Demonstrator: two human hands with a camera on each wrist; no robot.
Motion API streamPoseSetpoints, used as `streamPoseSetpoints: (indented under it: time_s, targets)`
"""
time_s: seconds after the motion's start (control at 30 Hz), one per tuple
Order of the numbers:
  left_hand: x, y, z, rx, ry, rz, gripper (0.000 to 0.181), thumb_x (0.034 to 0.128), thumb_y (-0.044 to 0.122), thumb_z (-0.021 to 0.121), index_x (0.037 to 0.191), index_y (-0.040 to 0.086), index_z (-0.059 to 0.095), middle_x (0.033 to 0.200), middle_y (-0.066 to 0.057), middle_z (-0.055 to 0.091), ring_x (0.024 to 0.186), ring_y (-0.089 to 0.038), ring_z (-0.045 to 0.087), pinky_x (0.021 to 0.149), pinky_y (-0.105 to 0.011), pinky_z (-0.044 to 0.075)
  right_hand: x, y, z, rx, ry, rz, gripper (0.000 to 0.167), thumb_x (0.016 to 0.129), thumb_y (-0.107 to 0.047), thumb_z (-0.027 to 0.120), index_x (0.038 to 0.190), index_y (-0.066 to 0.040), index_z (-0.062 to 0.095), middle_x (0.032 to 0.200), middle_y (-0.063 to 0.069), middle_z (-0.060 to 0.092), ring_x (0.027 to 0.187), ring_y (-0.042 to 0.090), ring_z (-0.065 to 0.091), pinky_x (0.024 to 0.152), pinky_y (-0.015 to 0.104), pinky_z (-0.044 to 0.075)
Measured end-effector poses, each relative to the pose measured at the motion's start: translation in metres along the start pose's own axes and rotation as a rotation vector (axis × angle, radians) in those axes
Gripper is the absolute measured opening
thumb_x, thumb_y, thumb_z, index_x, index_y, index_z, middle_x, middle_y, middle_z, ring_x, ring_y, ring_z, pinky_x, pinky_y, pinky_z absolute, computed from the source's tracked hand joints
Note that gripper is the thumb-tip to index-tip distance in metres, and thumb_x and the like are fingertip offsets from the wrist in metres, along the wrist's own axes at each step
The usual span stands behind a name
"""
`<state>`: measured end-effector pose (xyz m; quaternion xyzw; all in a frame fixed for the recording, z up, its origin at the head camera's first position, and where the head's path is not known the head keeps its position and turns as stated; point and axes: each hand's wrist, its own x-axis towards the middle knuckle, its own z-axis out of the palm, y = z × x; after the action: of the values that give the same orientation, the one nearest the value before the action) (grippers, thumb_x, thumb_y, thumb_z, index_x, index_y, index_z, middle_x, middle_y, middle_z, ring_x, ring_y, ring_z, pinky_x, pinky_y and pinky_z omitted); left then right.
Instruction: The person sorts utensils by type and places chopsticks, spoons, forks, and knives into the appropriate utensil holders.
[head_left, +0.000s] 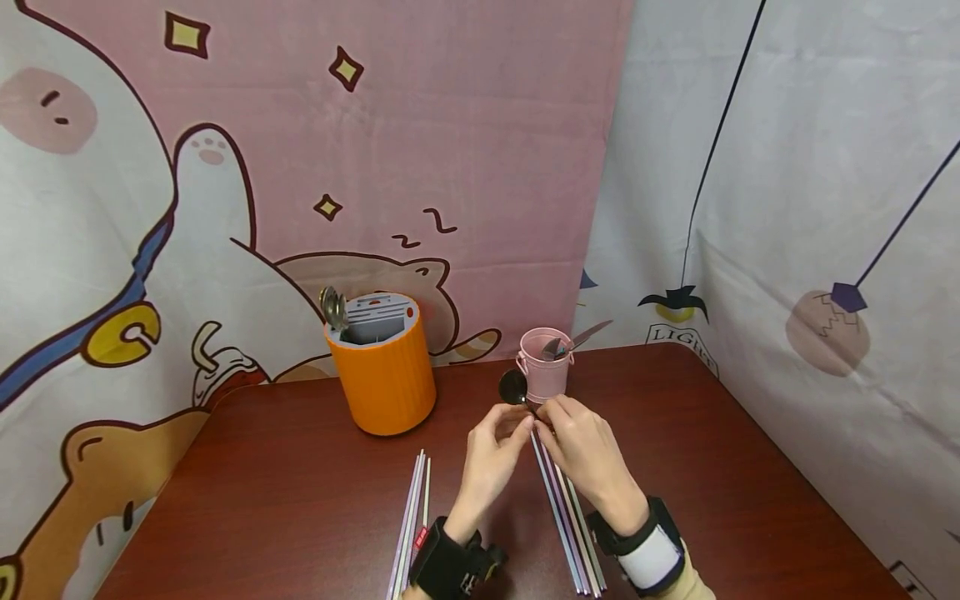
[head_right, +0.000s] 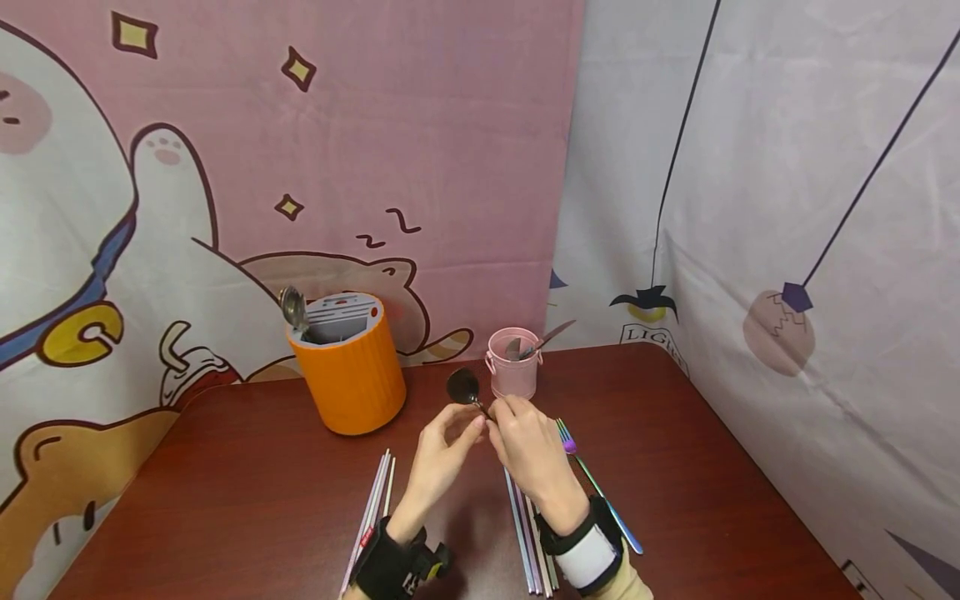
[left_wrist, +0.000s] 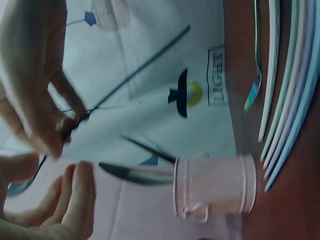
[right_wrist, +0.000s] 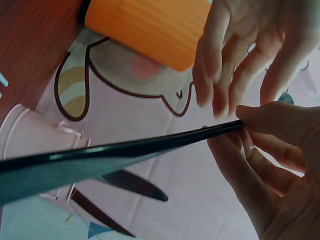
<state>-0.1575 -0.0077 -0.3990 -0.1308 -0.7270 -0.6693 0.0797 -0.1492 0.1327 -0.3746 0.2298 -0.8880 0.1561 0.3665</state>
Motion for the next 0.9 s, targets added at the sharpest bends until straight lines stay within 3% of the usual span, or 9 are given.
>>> streamPoseSetpoints:
  time_s: [0.13, 0.37, 0.47, 0.6, 0.7, 0.9]
  targets:
    - [-0.002, 0.001, 0.007, -0.048, 0.078, -0.022, 0.018, 0.0897, 0.013, 0.065, 0.102, -0.001, 0.066, 0.095, -0.019, 0.07, 0.084, -0.018, 0.066, 0.072, -0.014, 0.051, -0.001, -0.005, 0.003, -0.038, 0.029, -0.049, 0.015, 0.072, -0.002, 0.075, 0.078, -0.008, 0.063, 0.072, 0.002, 0.059, 0.063, 0.016, 0.058, 0.051, 0.03, 0.048]
    - [-0.002, -0.003, 0.011, -0.049, 0.181, 0.02, 0.015, 0.0892, 0.016, 0.066, 0.09, 0.0, 0.067, 0.084, -0.017, 0.069, 0.067, -0.002, 0.057, 0.063, -0.016, 0.046, -0.002, -0.007, 0.006, -0.034, 0.041, -0.055, 0.015, 0.071, -0.004, 0.078, 0.077, -0.007, 0.064, 0.07, 0.0, 0.058, 0.061, 0.014, 0.058, 0.051, 0.028, 0.048]
    - [-0.002, -0.003, 0.009, -0.051, 0.201, 0.018, 0.014, 0.0885, 0.015, 0.066, 0.089, 0.0, 0.067, 0.086, -0.017, 0.07, 0.068, -0.004, 0.057, 0.061, -0.016, 0.045, -0.001, -0.008, 0.006, -0.015, 0.039, -0.06, 0.016, 0.072, -0.006, 0.079, 0.078, -0.008, 0.064, 0.07, -0.001, 0.058, 0.06, 0.012, 0.057, 0.052, 0.026, 0.047]
    - [-0.001, -0.002, 0.006, -0.124, 0.18, 0.013, 0.018, 0.0897, 0.014, 0.065, 0.092, -0.004, 0.066, 0.091, -0.021, 0.069, 0.071, -0.005, 0.063, 0.067, -0.023, 0.056, 0.0, -0.008, 0.005, 0.021, 0.03, -0.062, 0.018, 0.072, -0.008, 0.08, 0.079, -0.011, 0.064, 0.072, -0.003, 0.059, 0.061, 0.009, 0.057, 0.051, 0.023, 0.047]
    - [0.001, -0.001, 0.001, -0.198, 0.171, 0.017, 0.022, 0.0906, 0.012, 0.063, 0.095, -0.01, 0.063, 0.092, -0.027, 0.067, 0.074, -0.004, 0.066, 0.072, -0.032, 0.059, 0.001, -0.006, 0.002, 0.041, 0.018, -0.037, 0.02, 0.072, -0.01, 0.081, 0.08, -0.012, 0.063, 0.073, -0.003, 0.059, 0.06, 0.009, 0.056, 0.05, 0.021, 0.045]
    - [0.007, 0.0, -0.013, -0.266, 0.22, 0.038, 0.025, 0.092, 0.01, 0.061, 0.096, -0.014, 0.06, 0.094, -0.032, 0.064, 0.078, -0.011, 0.069, 0.074, -0.029, 0.059, 0.002, 0.021, -0.005, -0.017, -0.06, 0.116, 0.018, 0.076, -0.014, 0.079, 0.079, -0.013, 0.061, 0.071, -0.003, 0.06, 0.055, 0.011, 0.052, 0.046, 0.024, 0.039]
